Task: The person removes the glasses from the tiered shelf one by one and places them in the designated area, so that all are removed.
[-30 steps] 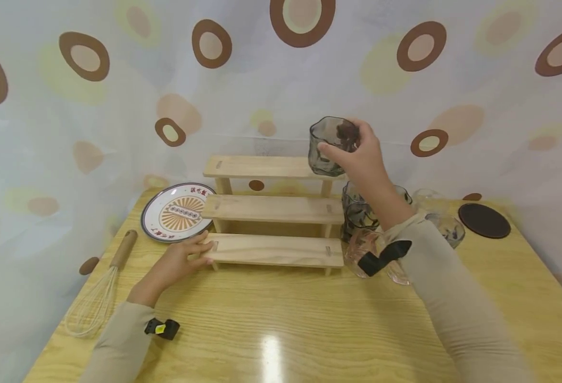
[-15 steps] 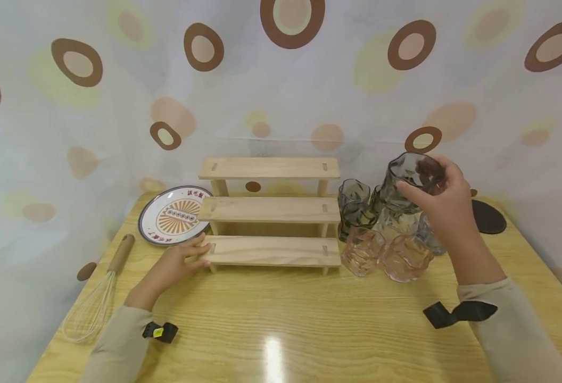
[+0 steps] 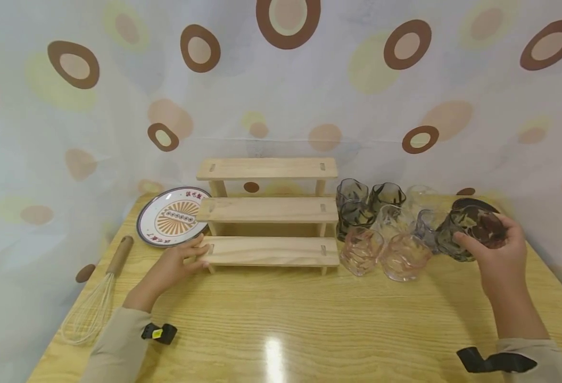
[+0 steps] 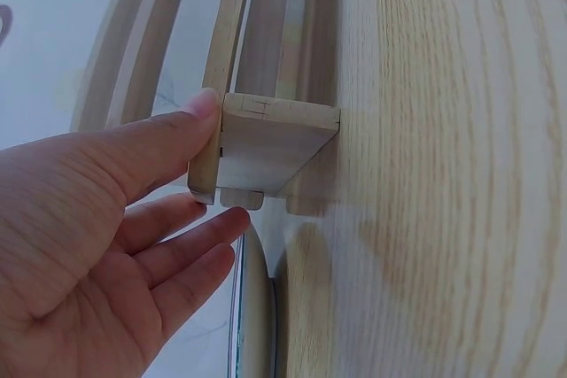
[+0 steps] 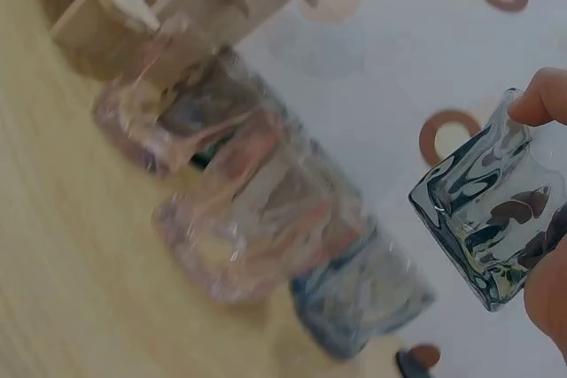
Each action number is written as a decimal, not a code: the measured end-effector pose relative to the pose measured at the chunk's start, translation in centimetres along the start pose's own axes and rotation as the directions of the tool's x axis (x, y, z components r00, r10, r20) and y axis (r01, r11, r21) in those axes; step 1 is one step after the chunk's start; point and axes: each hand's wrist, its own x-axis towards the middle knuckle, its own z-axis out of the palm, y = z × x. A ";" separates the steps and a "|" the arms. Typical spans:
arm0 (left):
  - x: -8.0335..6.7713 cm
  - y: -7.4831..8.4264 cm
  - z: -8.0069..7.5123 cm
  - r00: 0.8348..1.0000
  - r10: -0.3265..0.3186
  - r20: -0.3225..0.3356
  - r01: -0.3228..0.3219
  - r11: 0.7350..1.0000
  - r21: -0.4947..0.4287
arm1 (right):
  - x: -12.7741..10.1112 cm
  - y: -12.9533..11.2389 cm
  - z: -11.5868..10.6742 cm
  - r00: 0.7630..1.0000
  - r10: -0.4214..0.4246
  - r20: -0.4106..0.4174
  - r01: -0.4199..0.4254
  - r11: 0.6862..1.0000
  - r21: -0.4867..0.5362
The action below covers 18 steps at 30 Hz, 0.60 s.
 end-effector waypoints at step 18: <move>0.0 0.0 0.0 1.000 -0.007 -0.010 0.007 1.000 -0.004 | -2.9 5.4 -2.0 0.985 0.170 0.019 -0.169 0.985 -0.042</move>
